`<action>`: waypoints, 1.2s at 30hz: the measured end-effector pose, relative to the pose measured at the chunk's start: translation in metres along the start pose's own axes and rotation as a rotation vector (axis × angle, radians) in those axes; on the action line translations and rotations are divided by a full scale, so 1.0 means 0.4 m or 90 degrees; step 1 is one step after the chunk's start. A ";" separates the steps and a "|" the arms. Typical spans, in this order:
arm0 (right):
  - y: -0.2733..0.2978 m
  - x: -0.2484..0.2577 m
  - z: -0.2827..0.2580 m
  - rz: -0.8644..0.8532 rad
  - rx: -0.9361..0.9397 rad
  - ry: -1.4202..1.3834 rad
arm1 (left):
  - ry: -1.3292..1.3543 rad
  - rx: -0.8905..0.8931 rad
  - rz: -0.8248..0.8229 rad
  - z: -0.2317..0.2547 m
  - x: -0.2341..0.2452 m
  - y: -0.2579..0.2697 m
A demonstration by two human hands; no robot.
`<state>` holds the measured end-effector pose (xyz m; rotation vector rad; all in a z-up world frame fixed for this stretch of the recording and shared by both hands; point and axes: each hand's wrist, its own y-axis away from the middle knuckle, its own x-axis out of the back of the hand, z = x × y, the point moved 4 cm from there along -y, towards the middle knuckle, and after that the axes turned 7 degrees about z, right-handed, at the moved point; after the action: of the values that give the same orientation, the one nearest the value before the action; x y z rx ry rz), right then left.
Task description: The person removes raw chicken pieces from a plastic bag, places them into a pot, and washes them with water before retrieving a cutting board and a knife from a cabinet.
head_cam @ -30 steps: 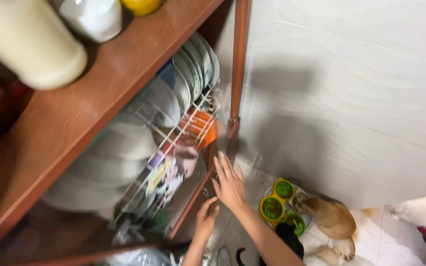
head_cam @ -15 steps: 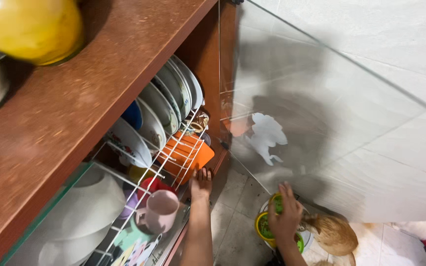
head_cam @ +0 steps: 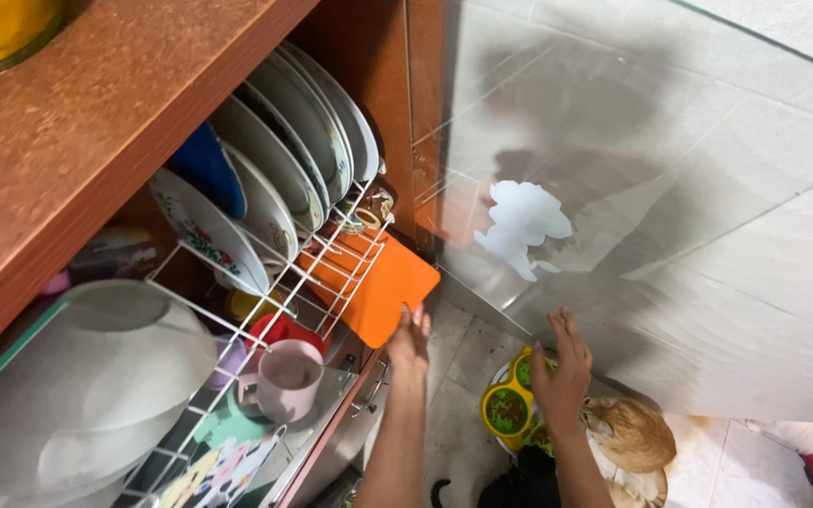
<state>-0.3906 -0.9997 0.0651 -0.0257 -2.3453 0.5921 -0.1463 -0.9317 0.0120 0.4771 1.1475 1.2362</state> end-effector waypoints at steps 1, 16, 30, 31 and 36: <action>-0.005 0.000 0.013 -0.003 0.002 -0.002 | 0.003 -0.002 0.002 -0.049 0.022 -0.051; -0.042 0.066 -0.036 -0.114 -0.044 -0.124 | 0.085 -0.090 -0.037 -0.229 0.168 -0.297; -0.040 0.066 -0.051 -0.127 -0.070 -0.116 | 0.039 -0.137 -0.032 -0.179 0.223 -0.200; -0.041 0.065 -0.049 -0.126 -0.071 -0.116 | 0.039 -0.137 -0.033 -0.173 0.220 -0.200; -0.039 0.058 -0.046 -0.126 -0.071 -0.121 | 0.041 -0.154 -0.049 -0.179 0.229 -0.271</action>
<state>-0.3938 -1.0022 0.0985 0.2192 -2.5242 0.3798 -0.1648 -0.9040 -0.1434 0.2110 1.0430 1.3105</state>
